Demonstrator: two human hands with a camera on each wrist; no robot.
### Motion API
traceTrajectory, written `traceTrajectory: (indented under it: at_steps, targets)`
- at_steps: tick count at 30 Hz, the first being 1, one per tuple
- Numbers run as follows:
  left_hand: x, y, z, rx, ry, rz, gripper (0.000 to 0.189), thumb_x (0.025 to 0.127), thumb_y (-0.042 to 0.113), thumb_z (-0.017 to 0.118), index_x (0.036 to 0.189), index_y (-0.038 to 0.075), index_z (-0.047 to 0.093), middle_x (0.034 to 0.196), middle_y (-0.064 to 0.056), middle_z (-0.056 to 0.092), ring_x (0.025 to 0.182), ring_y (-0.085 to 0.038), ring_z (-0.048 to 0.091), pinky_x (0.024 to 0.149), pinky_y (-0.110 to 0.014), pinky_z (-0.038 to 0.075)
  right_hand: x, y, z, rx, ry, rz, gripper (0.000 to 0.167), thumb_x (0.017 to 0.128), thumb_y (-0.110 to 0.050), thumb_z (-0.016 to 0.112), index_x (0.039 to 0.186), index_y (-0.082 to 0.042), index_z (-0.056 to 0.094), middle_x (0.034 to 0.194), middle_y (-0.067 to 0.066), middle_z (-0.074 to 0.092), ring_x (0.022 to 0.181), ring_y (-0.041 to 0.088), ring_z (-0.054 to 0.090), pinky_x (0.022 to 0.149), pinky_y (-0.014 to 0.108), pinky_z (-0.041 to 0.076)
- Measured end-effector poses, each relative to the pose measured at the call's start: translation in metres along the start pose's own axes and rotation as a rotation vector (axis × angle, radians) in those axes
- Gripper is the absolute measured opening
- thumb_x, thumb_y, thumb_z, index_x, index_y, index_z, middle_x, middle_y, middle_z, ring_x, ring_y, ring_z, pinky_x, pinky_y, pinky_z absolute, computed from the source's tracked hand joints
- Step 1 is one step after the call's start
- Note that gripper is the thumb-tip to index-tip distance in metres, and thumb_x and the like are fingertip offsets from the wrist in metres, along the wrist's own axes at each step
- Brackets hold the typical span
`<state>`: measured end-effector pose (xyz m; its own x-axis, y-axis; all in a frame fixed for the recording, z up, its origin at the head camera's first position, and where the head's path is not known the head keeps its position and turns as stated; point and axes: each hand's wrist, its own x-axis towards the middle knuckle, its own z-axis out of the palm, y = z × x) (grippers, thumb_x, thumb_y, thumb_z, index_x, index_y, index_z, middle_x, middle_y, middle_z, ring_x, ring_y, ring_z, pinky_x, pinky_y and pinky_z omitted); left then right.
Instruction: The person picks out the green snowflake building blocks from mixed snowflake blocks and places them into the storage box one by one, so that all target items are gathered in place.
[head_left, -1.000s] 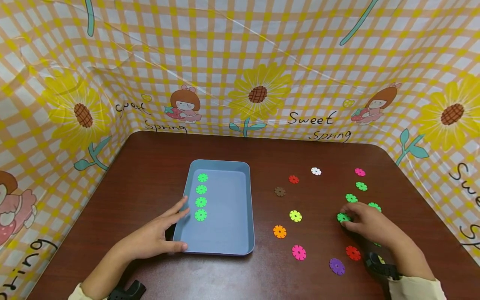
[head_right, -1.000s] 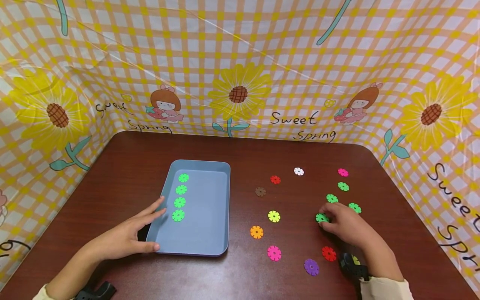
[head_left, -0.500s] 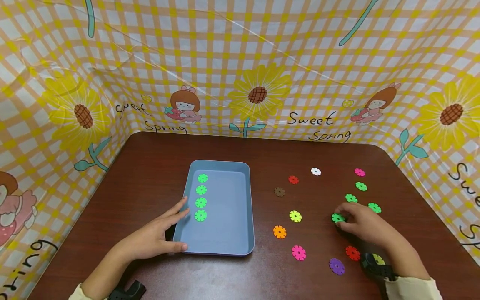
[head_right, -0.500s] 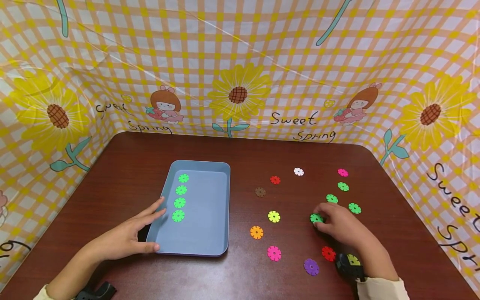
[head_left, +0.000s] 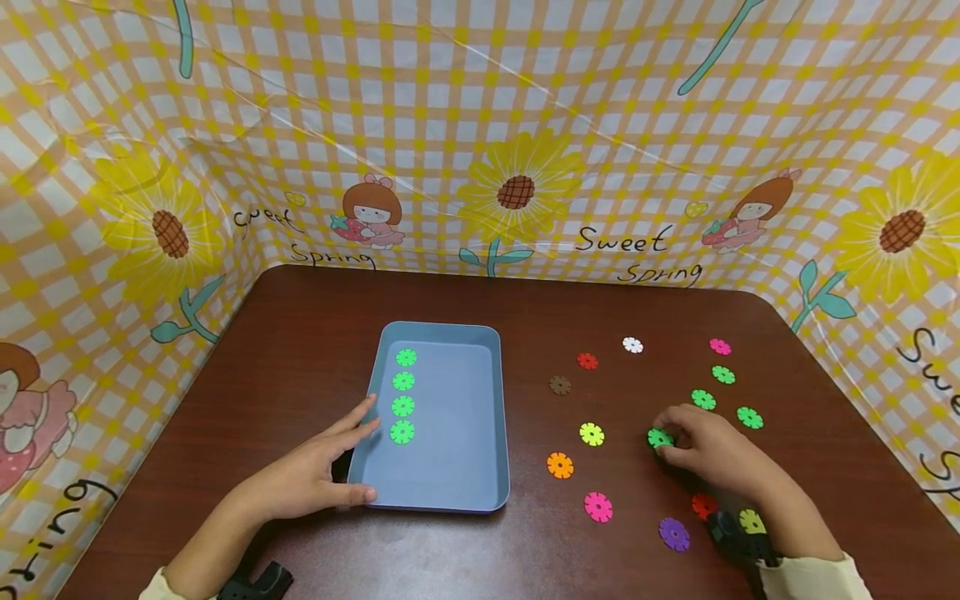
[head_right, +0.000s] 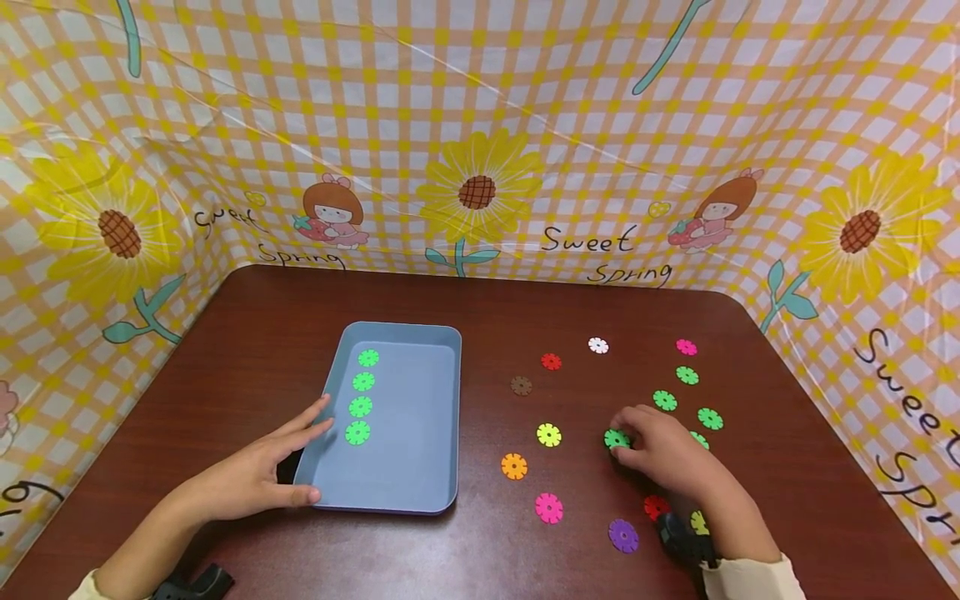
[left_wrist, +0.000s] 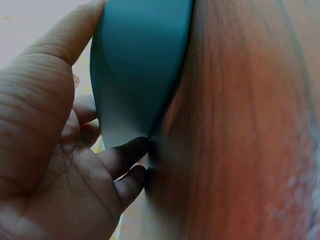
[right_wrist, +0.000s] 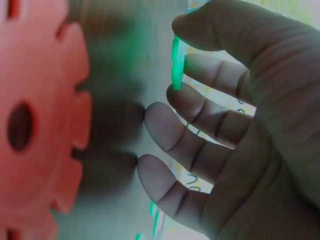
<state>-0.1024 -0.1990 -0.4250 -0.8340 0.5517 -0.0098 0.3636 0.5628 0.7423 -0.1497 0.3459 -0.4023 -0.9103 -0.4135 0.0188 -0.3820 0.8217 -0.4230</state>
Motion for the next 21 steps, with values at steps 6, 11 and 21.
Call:
traceTrajectory:
  at_steps: [6,11,21]
  targets:
    - [0.000,0.001,0.000,0.000,-0.002,-0.003,0.093,0.085,0.049,0.076,0.154,0.003,0.033,0.167,-0.001,0.006,0.149,-0.028,0.015,0.108,-0.058,0.030,0.002,-0.006,0.003,-0.021,0.035,-0.036,0.021,0.084,-0.013,0.079,0.100,-0.016,0.066,0.094,-0.008,0.058,0.076,0.008,0.050,0.064,0.028,0.044]
    - [0.000,0.001,-0.001,-0.003,0.006,-0.009,0.093,0.084,0.048,0.076,0.154,0.003,0.033,0.167,-0.003,0.007,0.149,-0.029,0.015,0.108,-0.059,0.029,0.006,-0.013,0.006,0.000,0.033,-0.046,0.021,0.084,-0.013,0.078,0.101,-0.017,0.065,0.094,-0.009,0.057,0.078,0.009,0.049,0.065,0.028,0.043]
    - [0.001,-0.001,0.001,0.010,0.007,-0.005,0.093,0.084,0.050,0.076,0.154,0.004,0.034,0.167,-0.001,0.008,0.149,-0.027,0.017,0.108,-0.058,0.030,0.006,-0.020,0.008,-0.011,0.040,-0.087,0.023,0.083,-0.011,0.079,0.100,-0.018,0.065,0.092,-0.010,0.056,0.075,0.007,0.049,0.063,0.026,0.043]
